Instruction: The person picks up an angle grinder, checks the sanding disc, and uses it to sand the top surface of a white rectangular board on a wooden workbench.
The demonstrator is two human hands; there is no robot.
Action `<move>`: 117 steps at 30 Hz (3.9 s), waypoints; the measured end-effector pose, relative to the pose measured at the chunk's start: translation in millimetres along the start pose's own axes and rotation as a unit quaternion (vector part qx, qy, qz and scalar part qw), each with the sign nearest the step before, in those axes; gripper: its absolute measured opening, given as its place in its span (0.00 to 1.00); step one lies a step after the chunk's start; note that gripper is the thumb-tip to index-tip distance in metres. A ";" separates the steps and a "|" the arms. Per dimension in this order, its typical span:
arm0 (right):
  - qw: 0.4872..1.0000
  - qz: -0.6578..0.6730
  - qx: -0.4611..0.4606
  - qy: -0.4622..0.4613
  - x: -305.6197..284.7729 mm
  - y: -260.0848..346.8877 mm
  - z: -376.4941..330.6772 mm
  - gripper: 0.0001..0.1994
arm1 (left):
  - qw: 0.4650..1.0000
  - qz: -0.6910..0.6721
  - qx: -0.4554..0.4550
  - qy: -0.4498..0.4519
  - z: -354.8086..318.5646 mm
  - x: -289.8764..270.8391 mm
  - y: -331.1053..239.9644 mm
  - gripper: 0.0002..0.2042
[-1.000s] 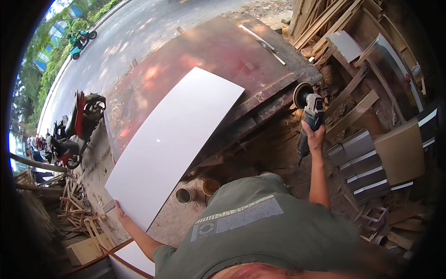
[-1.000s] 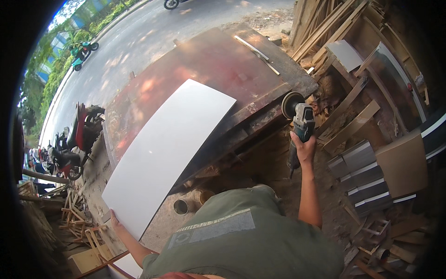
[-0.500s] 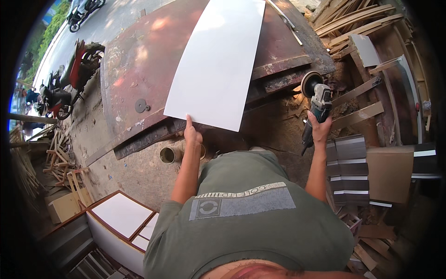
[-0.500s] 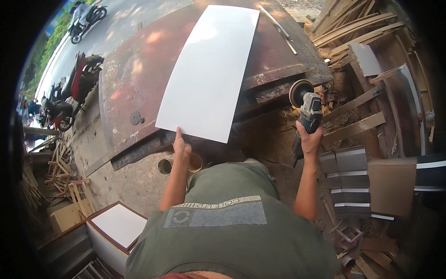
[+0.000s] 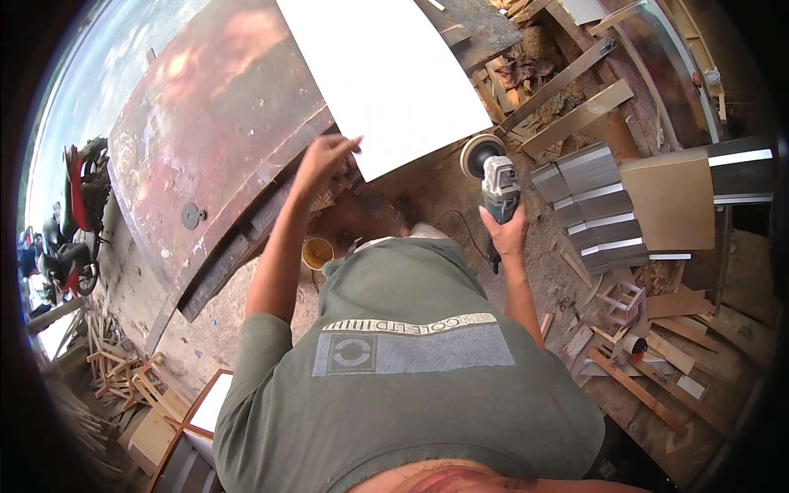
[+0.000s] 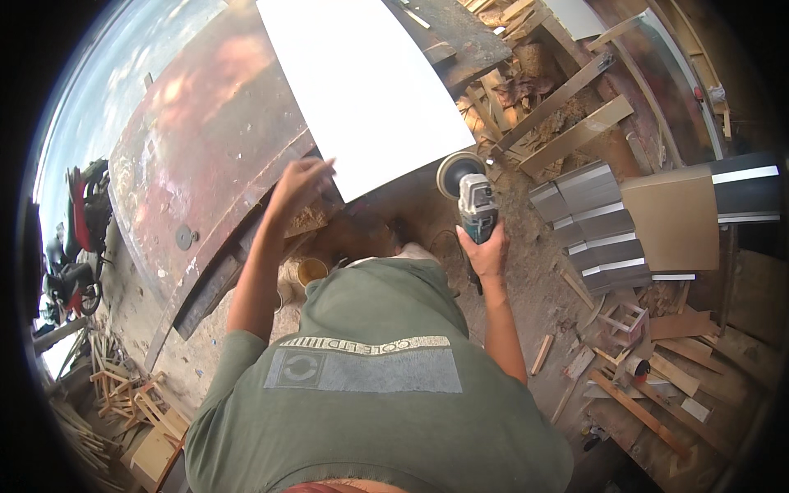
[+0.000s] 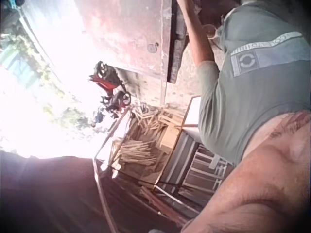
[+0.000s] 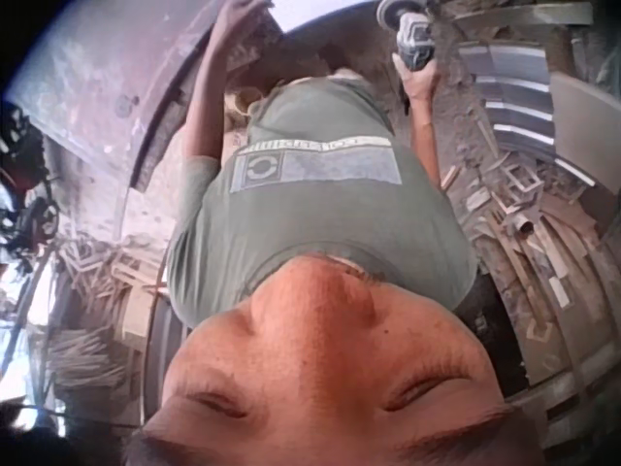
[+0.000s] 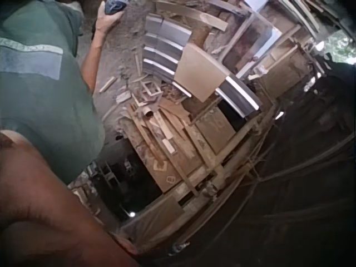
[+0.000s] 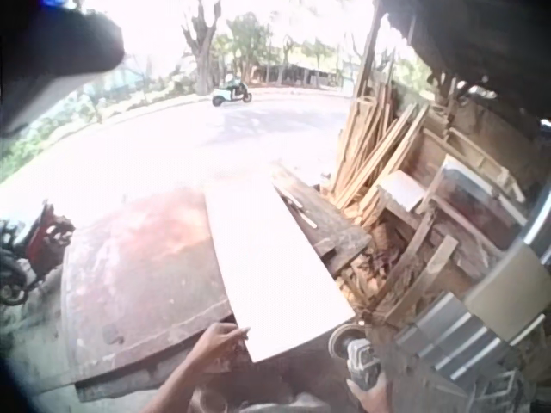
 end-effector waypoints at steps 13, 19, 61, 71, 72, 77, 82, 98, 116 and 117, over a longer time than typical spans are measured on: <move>0.950 -0.086 -0.182 0.237 154.6 59.9 -53.9 0.35 | 0.846 0.516 0.075 -0.115 112.6 -9.6 -8.0 0.61; 0.968 -0.088 -0.124 0.198 136.7 37.3 -42.4 0.36 | 0.845 0.516 0.079 -0.115 113.0 -11.3 -1.5 0.61; 0.917 0.170 0.268 -0.241 -129.7 -180.5 -43.3 0.25 | 0.947 -0.311 0.072 0.045 293.0 -130.5 -142.6 0.30; 0.924 0.160 0.252 -0.239 -134.1 -197.0 9.1 0.26 | 0.798 -0.549 0.135 -0.207 128.9 -183.5 -132.9 0.22; 0.925 0.185 0.242 -0.229 -131.9 -206.6 16.1 0.26 | 0.780 -0.562 0.154 -0.228 109.2 -192.0 -126.0 0.22; 0.922 0.237 0.236 -0.198 -117.6 -199.3 41.8 0.26 | 0.706 -0.599 0.182 -0.331 32.0 -194.5 -73.4 0.15; 0.916 0.247 0.258 -0.180 -99.5 -200.9 66.4 0.29 | 0.646 -0.655 0.152 -0.363 6.6 -132.2 -41.1 0.11; 0.962 0.229 0.132 -0.071 -81.1 -129.7 69.8 0.21 | 0.600 -0.775 0.055 -0.190 75.8 82.4 31.2 0.12; 0.985 0.136 -0.047 0.092 50.4 15.8 119.4 0.30 | 0.780 -0.606 -0.122 0.096 56.6 95.9 101.7 0.25; 0.985 0.127 -0.052 0.104 62.8 21.5 123.0 0.29 | 0.845 -0.491 -0.145 0.154 39.0 92.1 108.2 0.30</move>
Point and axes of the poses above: each hand's wrist, its own z-axis towards the middle knuckle, its own x-axis out of the palm, y = z × x, the point moved 7 cm from there along z, towards the middle knuckle, and after that the axes turned 3 degrees about -x, right-handed, at the moved point
